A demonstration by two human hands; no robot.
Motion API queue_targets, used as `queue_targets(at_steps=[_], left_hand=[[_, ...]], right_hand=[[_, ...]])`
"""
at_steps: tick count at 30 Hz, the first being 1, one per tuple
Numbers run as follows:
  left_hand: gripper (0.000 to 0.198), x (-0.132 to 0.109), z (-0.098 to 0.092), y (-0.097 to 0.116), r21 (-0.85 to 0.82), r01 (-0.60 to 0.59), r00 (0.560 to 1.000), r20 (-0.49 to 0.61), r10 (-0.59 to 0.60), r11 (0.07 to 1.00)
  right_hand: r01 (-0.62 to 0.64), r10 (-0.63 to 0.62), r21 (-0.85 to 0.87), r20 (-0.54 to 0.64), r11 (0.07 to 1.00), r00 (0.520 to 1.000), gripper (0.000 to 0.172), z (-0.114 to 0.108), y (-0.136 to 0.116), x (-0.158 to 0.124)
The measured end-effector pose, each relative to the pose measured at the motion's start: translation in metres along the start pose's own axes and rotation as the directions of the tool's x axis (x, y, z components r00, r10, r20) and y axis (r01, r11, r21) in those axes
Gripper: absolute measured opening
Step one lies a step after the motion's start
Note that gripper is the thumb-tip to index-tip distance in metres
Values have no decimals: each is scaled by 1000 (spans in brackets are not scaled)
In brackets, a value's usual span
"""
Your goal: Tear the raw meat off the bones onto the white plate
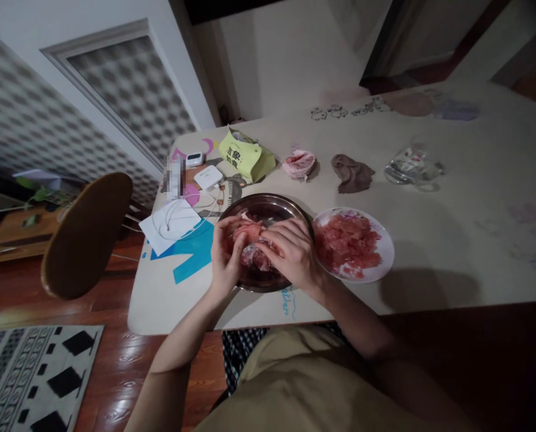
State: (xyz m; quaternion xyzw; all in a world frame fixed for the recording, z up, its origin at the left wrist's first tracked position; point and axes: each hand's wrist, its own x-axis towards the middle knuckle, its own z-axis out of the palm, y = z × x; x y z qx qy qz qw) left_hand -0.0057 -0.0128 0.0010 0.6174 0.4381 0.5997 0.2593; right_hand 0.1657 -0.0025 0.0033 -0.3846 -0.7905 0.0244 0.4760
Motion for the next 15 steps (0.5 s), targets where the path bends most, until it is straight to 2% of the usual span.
queue_targets(at_steps=[7,12,15], left_hand=[[28,0,-3,2,80,-17,996,90,9,997],[30,-3,-6,-3,136,-120,993,3,121,983],[32,-3,-7,-8,215,-193,977,-46,207,957]], right_hand=[[9,-9,5,-76,1000,997,10,-5,-2,-1],[-33,35,26,-66,999,997,10,-2,3,-6],[-121,121,14,31,993,992,9,3,10,-12]])
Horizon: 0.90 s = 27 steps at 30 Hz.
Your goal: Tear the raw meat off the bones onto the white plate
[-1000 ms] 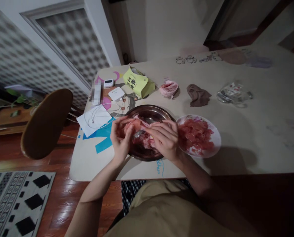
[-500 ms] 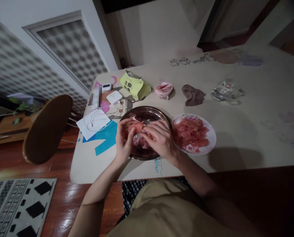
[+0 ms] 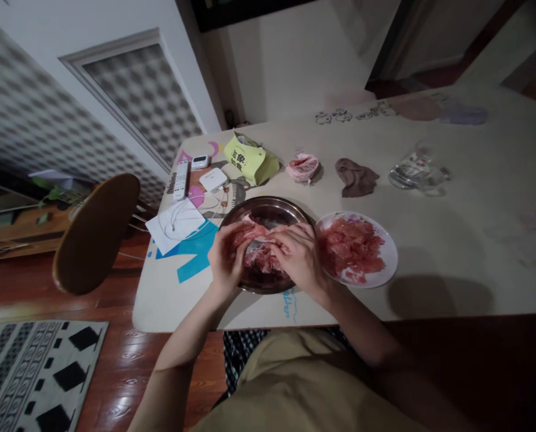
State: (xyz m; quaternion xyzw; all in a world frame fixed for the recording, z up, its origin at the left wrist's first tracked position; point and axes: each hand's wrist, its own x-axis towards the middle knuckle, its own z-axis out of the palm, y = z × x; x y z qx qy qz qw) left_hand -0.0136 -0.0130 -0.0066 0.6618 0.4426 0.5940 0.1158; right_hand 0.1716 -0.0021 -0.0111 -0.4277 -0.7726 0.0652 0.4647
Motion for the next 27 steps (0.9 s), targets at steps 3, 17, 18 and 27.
queue_targets(at_steps=[3,17,18,27], left_hand=[[37,1,2,-2,15,-30,1000,-7,30,999],[17,76,45,42,-80,-400,743,554,375,913],[17,82,56,45,-114,-430,692,597,407,896],[13,99,157,31,-88,-442,494,807,324,893]], right_hand=[[-47,48,-7,154,999,987,16,4,5,-3],[-43,55,-40,399,998,915,10,1,-22,-11],[-41,52,-38,379,998,924,10,0,-22,-14],[0,-9,34,252,999,968,16,-4,-15,-43]])
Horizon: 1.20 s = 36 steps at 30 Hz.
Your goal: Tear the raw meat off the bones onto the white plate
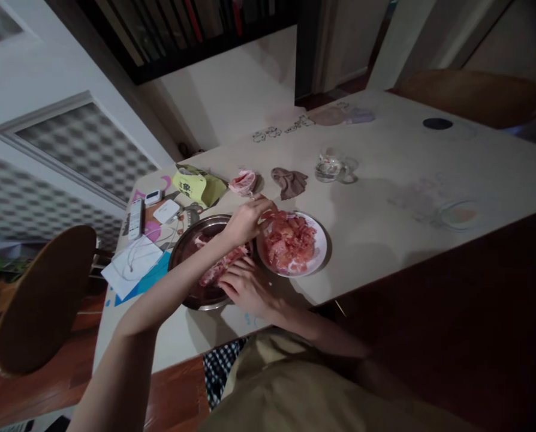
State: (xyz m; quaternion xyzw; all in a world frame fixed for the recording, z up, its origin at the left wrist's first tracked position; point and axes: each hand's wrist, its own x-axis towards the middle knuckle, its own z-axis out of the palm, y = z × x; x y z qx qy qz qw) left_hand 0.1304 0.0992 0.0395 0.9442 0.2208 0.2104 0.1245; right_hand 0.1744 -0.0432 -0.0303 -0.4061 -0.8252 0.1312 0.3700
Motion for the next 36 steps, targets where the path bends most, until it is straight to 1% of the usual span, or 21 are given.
queue_targets(at_steps=[1,3,5,8,11,15,19,21,23,25,26,28,30,31,33,36], left_hand=[[13,6,5,-2,33,23,999,45,-24,999],[15,14,12,-5,111,48,984,168,-66,993],[17,18,15,-7,136,45,969,237,-76,990],[23,17,11,-13,153,53,948,304,-97,987],[35,10,4,-19,177,59,923,366,-122,982],[49,2,1,-20,198,49,913,388,-124,979],[53,2,6,-18,175,13,924,374,-79,984],[53,3,7,-18,154,2,939,340,-54,988],[55,2,3,-18,111,6,957,287,-38,994],[59,-5,-7,-18,49,25,969,246,-36,998],[60,-12,-14,-17,21,42,971,235,-46,999],[58,-31,-30,-14,0,65,976,209,-63,998],[53,-56,-46,-11,18,85,986,142,-87,996],[50,-69,-52,-10,30,99,990,100,-101,995],[43,-95,-59,-9,29,107,994,30,-108,994],[38,-127,-55,-14,66,162,986,-45,-159,985]], right_hand=[[2,-2,-2,-6,1000,1000,17,1,1,0],[11,-11,-6,-19,1000,1000,17,3,1,0],[14,-14,-4,-32,1000,999,16,4,2,1],[17,-17,5,-43,1000,999,17,5,2,2],[17,-16,9,-46,1000,999,17,5,2,2],[17,-17,7,-26,1000,1000,16,5,0,5],[7,-7,-1,-5,1000,1000,14,5,-2,7],[9,-9,2,-13,1000,1000,12,4,-2,7],[7,-7,13,-12,1000,1000,11,1,-1,6],[-8,8,33,2,999,1000,11,-3,3,7],[-18,18,44,11,999,1000,10,-7,5,8],[-62,64,49,-28,997,998,8,-15,13,12],[-87,90,47,-70,995,993,7,-23,21,19],[-79,83,48,-72,996,994,7,-26,25,23],[-71,74,41,-82,997,994,8,-32,33,32],[-62,61,-12,-62,998,996,15,-38,42,42]])
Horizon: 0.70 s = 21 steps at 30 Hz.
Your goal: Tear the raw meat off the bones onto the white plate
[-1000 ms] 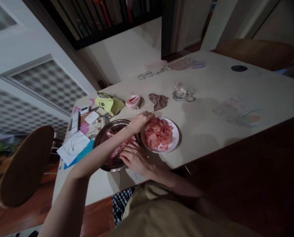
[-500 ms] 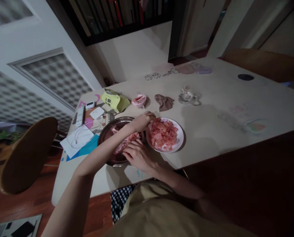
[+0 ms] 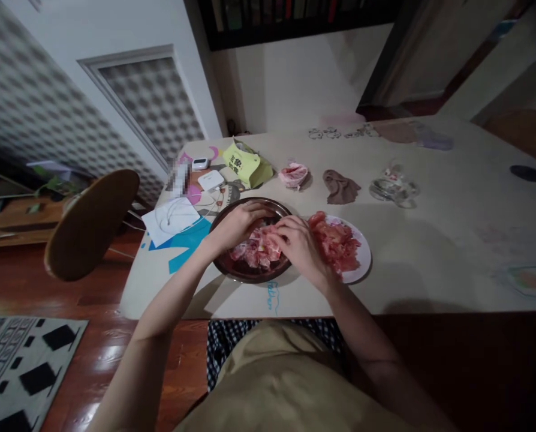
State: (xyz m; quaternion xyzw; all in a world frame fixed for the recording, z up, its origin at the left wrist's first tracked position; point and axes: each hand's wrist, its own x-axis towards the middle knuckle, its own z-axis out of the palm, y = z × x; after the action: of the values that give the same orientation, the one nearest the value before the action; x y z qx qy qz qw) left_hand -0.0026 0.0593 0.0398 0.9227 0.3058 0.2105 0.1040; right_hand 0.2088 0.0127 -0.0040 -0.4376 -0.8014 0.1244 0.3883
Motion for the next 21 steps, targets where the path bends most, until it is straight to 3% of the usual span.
queue_targets(at_steps=[3,8,12,14,17,21], left_hand=[[36,-18,11,-12,104,106,994,-20,-105,989],[33,-29,23,-20,161,222,973,-107,-206,962],[30,-35,25,-17,124,234,962,-176,-211,964],[30,-39,24,-14,100,228,954,-223,-202,969],[29,-44,24,-10,72,230,939,-279,-202,970],[30,-48,27,-6,59,223,936,-292,-197,973]], right_hand=[[-14,17,-75,49,997,999,15,-6,7,9],[8,47,-229,235,973,971,11,-10,10,22],[71,53,-343,338,937,940,8,0,5,25],[99,48,-370,368,924,929,18,7,4,24],[117,40,-382,381,917,924,28,15,3,20],[110,31,-351,372,930,928,22,16,0,16]])
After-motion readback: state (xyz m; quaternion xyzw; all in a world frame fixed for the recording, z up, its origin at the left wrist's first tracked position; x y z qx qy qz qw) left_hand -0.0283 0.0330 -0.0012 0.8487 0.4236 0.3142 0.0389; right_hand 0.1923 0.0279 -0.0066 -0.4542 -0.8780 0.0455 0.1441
